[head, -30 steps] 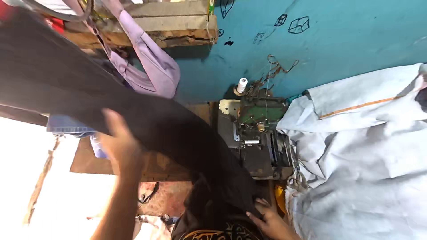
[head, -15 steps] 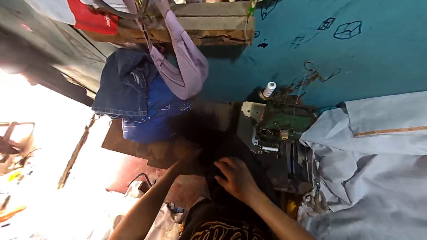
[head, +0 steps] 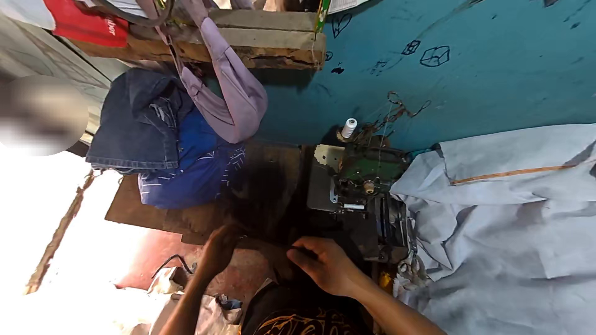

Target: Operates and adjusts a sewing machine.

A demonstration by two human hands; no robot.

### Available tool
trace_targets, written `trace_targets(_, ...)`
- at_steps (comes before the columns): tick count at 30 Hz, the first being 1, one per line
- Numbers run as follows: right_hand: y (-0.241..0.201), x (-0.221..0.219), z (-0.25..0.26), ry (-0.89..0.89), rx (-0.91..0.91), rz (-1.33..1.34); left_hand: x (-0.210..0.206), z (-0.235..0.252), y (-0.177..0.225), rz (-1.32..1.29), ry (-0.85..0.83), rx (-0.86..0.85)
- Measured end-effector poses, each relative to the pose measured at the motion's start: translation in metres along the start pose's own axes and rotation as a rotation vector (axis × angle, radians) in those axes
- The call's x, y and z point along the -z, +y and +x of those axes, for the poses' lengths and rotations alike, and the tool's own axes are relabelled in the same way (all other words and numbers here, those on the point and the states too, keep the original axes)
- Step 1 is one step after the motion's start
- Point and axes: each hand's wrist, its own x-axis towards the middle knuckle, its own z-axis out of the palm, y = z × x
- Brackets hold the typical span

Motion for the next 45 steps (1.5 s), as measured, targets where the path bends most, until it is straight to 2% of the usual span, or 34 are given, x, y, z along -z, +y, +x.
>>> trace_targets(2, 0.027, 0.013, -0.024, 0.045, -0.066, -0.04, 0.044, 0.015, 0.018, 0.157, -0.077, -0.125)
trace_targets(4, 0.063, 0.019, -0.045, -0.046, -0.264, -0.113, 0.068, 0.034, 0.035, 0.352, -0.144, -0.314)
trace_targets(5, 0.082, 0.018, -0.053, -0.116, -0.374, -0.146, 0.066, 0.048, 0.045, 0.444, -0.191, -0.441)
trace_targets(8, 0.122, 0.004, -0.069, -0.262, -0.55, -0.255, 0.012, 0.082, 0.089, 0.578, -0.336, -0.789)
trace_targets(10, 0.11, 0.005, -0.07, -0.282, -0.681, -0.338, -0.027, 0.097, 0.125, 0.578, -0.458, -0.99)
trace_targets(11, 0.094, 0.009, -0.071, -0.189, -0.696, -0.368, -0.041, 0.102, 0.144, 0.557, -0.549, -1.033)
trace_targets(12, 0.077, 0.014, -0.075, -0.019, -0.644, -0.404, -0.051, 0.106, 0.159, 0.548, -0.661, -1.034)
trace_targets(14, 0.061, 0.017, -0.074, 0.404, -0.356, -0.46, -0.065, 0.112, 0.179, 0.531, -0.917, -0.963)
trace_targets(15, 0.061, 0.019, -0.064, 0.516, -0.24, -0.435, -0.071, 0.116, 0.182, 0.515, -0.998, -0.931)
trace_targets(17, 0.069, 0.023, -0.038, 0.541, -0.166, -0.292, -0.081, 0.13, 0.183, 0.491, -1.023, -0.918)
trace_targets(19, 0.081, 0.024, -0.017, 0.529, -0.215, -0.126, -0.083, 0.148, 0.185, 0.561, -0.994, -0.884)
trace_targets(22, 0.095, 0.032, -0.011, 0.44, -0.354, 0.028, -0.071, 0.177, 0.18, 0.716, -0.909, -0.744)
trace_targets(23, 0.098, 0.033, -0.013, 0.43, -0.386, 0.059, -0.066, 0.186, 0.171, 0.69, -0.864, -0.758)
trace_targets(25, 0.104, 0.032, -0.017, 0.452, -0.417, 0.141, -0.061, 0.197, 0.159, 0.51, -0.878, -0.727)
trace_targets(27, 0.109, 0.03, -0.019, 0.48, -0.435, 0.23, -0.068, 0.196, 0.148, 0.315, -0.877, -0.593)
trace_targets(29, 0.113, 0.03, -0.018, 0.513, -0.443, 0.261, -0.085, 0.19, 0.137, 0.317, -0.671, -0.517)
trace_targets(31, 0.117, 0.029, -0.015, 0.56, -0.437, 0.26, -0.11, 0.173, 0.126, 0.387, -0.341, -0.535)
trace_targets(33, 0.118, 0.031, -0.01, 0.581, -0.452, 0.249, -0.13, 0.139, 0.127, 0.406, -0.104, -0.565)
trace_targets(34, 0.117, 0.035, -0.007, 0.569, -0.469, 0.234, -0.14, 0.119, 0.126, 0.387, -0.037, -0.58)
trace_targets(36, 0.116, 0.042, -0.003, 0.508, -0.501, 0.193, -0.153, 0.088, 0.118, 0.332, -0.079, -0.52)
trace_targets(38, 0.115, 0.049, -0.002, 0.416, -0.539, 0.139, -0.165, 0.078, 0.1, 0.244, -0.052, -0.5)
trace_targets(42, 0.113, 0.06, 0.002, 0.246, -0.609, 0.004, -0.168, 0.088, 0.085, 0.21, -0.019, -0.425)
trace_targets(45, 0.1, 0.068, 0.002, 0.203, -0.56, -0.23, -0.157, 0.103, 0.078, 0.237, -0.057, -0.49)
